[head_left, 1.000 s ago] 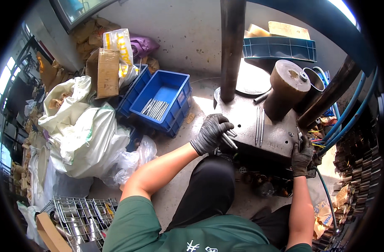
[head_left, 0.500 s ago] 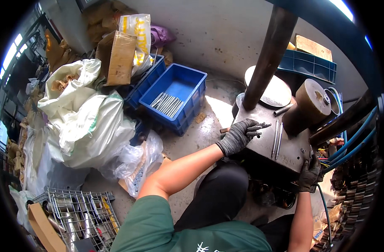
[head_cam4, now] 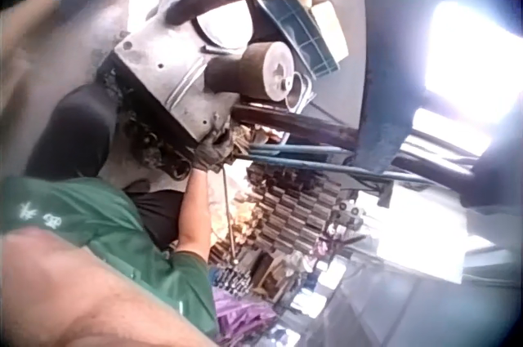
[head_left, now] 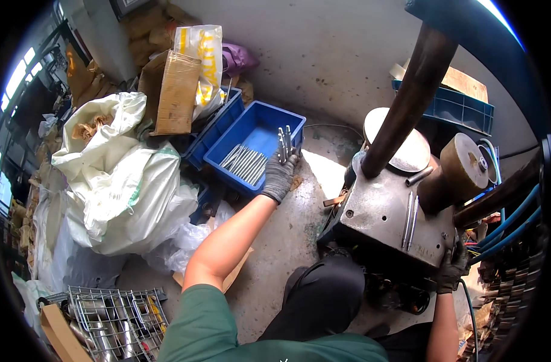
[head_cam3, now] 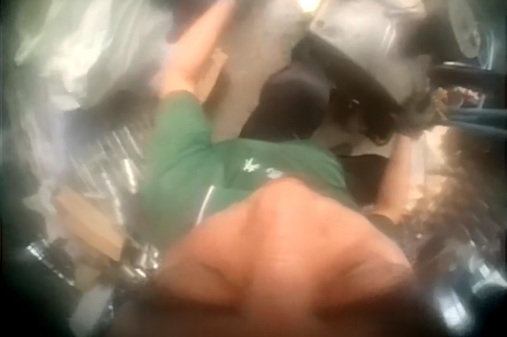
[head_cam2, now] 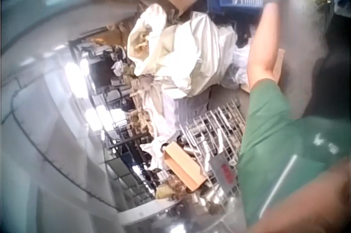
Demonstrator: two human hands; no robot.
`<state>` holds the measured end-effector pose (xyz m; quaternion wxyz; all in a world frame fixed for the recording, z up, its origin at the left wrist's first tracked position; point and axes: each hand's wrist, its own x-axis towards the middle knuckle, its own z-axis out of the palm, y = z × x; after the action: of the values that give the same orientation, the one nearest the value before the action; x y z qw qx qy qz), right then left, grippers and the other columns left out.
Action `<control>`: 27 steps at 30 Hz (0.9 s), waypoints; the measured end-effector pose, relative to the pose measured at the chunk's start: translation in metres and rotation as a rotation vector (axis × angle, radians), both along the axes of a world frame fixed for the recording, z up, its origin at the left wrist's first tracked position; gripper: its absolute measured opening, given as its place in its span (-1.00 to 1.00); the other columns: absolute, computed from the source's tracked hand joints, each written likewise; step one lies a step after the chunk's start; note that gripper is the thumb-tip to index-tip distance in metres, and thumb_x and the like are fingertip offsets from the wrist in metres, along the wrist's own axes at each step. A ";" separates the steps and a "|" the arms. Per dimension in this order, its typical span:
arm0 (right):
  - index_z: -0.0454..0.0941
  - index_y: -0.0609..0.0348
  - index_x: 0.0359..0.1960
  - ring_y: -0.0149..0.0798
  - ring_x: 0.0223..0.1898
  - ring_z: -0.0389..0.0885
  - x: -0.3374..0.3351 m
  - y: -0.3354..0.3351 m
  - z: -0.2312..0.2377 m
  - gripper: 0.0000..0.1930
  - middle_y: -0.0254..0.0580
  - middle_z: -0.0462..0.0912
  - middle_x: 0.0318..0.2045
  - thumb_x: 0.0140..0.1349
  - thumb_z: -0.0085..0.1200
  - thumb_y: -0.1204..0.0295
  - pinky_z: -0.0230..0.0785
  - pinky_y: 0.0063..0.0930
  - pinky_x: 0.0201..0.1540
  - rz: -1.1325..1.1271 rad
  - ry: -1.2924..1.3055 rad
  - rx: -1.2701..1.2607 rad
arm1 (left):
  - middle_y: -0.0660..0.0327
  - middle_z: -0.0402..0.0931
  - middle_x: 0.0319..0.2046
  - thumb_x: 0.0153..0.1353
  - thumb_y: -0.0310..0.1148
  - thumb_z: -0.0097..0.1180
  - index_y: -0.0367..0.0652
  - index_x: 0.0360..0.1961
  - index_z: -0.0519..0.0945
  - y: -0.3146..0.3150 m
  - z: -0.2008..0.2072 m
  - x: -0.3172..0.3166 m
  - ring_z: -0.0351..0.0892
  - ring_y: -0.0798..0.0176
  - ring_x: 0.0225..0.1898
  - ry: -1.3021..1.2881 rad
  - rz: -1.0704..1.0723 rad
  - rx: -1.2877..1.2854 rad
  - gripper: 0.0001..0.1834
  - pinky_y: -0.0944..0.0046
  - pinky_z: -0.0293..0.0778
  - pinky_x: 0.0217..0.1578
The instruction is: The person picks up a metal pin and uses a handheld measuring tool to check its length, repeating this action with several pins one at a time. After checking a pin, the person places it in a blue container.
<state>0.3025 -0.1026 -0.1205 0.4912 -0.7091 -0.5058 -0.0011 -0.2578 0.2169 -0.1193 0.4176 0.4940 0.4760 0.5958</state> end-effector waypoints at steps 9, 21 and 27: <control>0.36 0.34 0.34 -0.15 0.34 0.46 0.008 0.012 -0.026 -0.51 -0.07 0.51 0.27 0.38 0.09 0.64 0.22 -0.28 0.44 0.116 0.114 0.100 | -0.18 0.67 -0.03 0.22 -0.33 0.20 -0.22 -0.01 0.71 0.131 -0.104 -0.164 0.67 -0.15 0.03 1.429 0.002 -0.592 -0.66 0.03 0.57 0.09; 0.40 0.35 0.31 -0.16 0.29 0.48 -0.002 0.002 -0.007 -0.50 -0.07 0.52 0.24 0.32 0.13 0.64 0.23 -0.28 0.42 -0.002 -0.044 0.034 | -0.07 0.63 0.15 0.08 -0.37 0.37 -0.16 0.06 0.73 0.120 -0.113 -0.146 0.64 -0.04 0.21 1.658 -0.236 -0.826 -0.54 0.01 0.59 0.14; 0.43 0.35 0.30 -0.19 0.28 0.48 -0.010 0.002 0.001 -0.50 -0.12 0.52 0.21 0.31 0.18 0.60 0.25 -0.32 0.40 -0.054 -0.144 0.019 | -0.09 0.62 0.15 0.13 -0.34 0.24 -0.17 0.06 0.72 0.108 -0.089 -0.146 0.61 -0.14 0.21 1.703 -0.235 -0.716 -0.57 -0.04 0.55 0.17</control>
<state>0.2922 -0.1009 -0.1191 0.4602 -0.7159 -0.5204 -0.0704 -0.4037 0.3248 -0.2085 0.1129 0.6515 0.7242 -0.1959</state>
